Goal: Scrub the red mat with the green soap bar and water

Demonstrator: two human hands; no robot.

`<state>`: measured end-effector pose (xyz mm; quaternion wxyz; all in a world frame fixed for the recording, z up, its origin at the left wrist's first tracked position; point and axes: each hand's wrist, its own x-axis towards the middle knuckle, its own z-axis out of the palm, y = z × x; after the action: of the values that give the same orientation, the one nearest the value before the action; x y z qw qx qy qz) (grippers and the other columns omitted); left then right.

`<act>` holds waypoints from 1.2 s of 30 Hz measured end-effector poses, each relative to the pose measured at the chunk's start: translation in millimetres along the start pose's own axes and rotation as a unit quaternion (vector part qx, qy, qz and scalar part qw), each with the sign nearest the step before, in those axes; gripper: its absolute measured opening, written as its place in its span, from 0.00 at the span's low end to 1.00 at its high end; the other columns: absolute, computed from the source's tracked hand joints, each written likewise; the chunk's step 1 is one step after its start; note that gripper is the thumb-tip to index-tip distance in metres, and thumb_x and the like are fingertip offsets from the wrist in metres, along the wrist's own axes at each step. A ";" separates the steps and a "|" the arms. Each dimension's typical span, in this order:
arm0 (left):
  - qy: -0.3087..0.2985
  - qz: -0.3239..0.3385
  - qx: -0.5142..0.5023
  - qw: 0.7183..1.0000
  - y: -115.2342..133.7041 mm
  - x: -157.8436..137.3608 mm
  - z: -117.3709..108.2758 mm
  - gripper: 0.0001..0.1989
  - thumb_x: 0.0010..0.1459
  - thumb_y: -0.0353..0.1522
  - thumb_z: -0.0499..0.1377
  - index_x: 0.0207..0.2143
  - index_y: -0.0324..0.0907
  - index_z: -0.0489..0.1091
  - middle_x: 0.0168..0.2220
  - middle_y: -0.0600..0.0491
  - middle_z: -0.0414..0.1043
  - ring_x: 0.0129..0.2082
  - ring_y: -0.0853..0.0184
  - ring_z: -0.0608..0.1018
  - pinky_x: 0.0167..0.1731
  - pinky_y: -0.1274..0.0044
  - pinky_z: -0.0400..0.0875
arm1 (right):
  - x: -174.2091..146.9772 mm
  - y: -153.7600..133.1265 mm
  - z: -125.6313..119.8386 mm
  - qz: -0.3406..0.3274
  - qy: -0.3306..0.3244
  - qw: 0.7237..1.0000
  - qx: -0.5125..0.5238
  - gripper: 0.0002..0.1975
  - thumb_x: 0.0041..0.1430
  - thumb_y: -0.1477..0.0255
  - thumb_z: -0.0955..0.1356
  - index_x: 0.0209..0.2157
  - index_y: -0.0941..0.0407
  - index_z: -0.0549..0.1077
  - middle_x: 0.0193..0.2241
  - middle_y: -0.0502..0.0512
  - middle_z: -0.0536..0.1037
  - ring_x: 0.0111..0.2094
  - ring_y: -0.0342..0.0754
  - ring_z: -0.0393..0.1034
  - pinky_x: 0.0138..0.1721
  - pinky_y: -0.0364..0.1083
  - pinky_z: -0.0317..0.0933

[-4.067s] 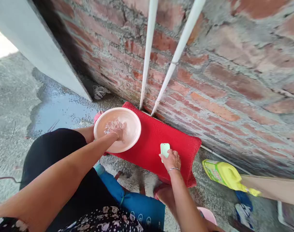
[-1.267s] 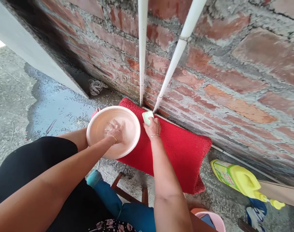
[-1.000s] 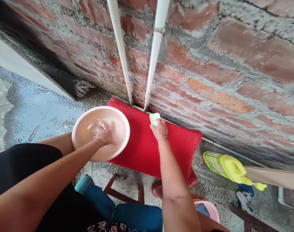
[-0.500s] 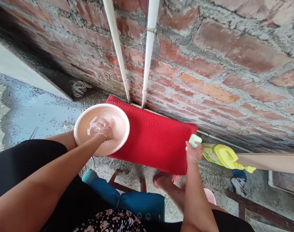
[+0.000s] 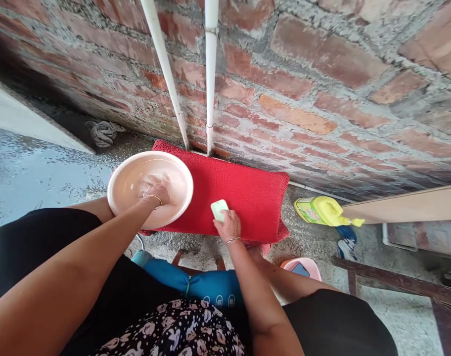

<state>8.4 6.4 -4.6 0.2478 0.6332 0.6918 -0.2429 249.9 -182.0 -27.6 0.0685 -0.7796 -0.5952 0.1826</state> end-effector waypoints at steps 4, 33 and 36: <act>0.009 0.010 -0.009 1.000 0.1 -0.7 0.2 0.67 0.30 0.48 0.69 0.66 0.50 0.32 0.66 0.39 0.17 0.59 0.23 0.31 0.41 0.35 0.51 | -20.0 89.6 -30.5 0.152 0.052 0.987 -0.009 0.23 0.50 0.57 0.68 0.46 0.53 0.69 0.40 0.55 0.68 0.36 0.48 0.64 0.38 0.45 0.56; 0.011 0.013 -0.008 1.000 1.1 -0.3 0.6 0.70 0.29 0.50 0.69 0.65 0.50 0.25 0.65 0.34 0.14 0.58 0.21 0.31 0.39 0.35 0.51 | -83.4 162.3 -57.9 0.428 0.126 0.894 0.029 0.23 0.38 0.58 0.71 0.37 0.55 0.69 0.36 0.55 0.70 0.36 0.52 0.65 0.36 0.49 0.58; 0.008 0.014 -0.023 1.000 0.8 -0.7 0.9 0.70 0.29 0.47 0.70 0.65 0.51 0.25 0.66 0.36 0.15 0.58 0.22 0.30 0.41 0.36 0.51 | -70.4 133.4 -51.0 0.372 0.144 0.915 0.059 0.23 0.38 0.57 0.71 0.36 0.55 0.68 0.36 0.56 0.70 0.38 0.53 0.64 0.38 0.48 0.58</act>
<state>9.3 5.3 -4.8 0.2602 0.6389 0.6902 -0.2183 373.2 -281.1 -9.5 0.1264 -0.9569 -0.2344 0.1157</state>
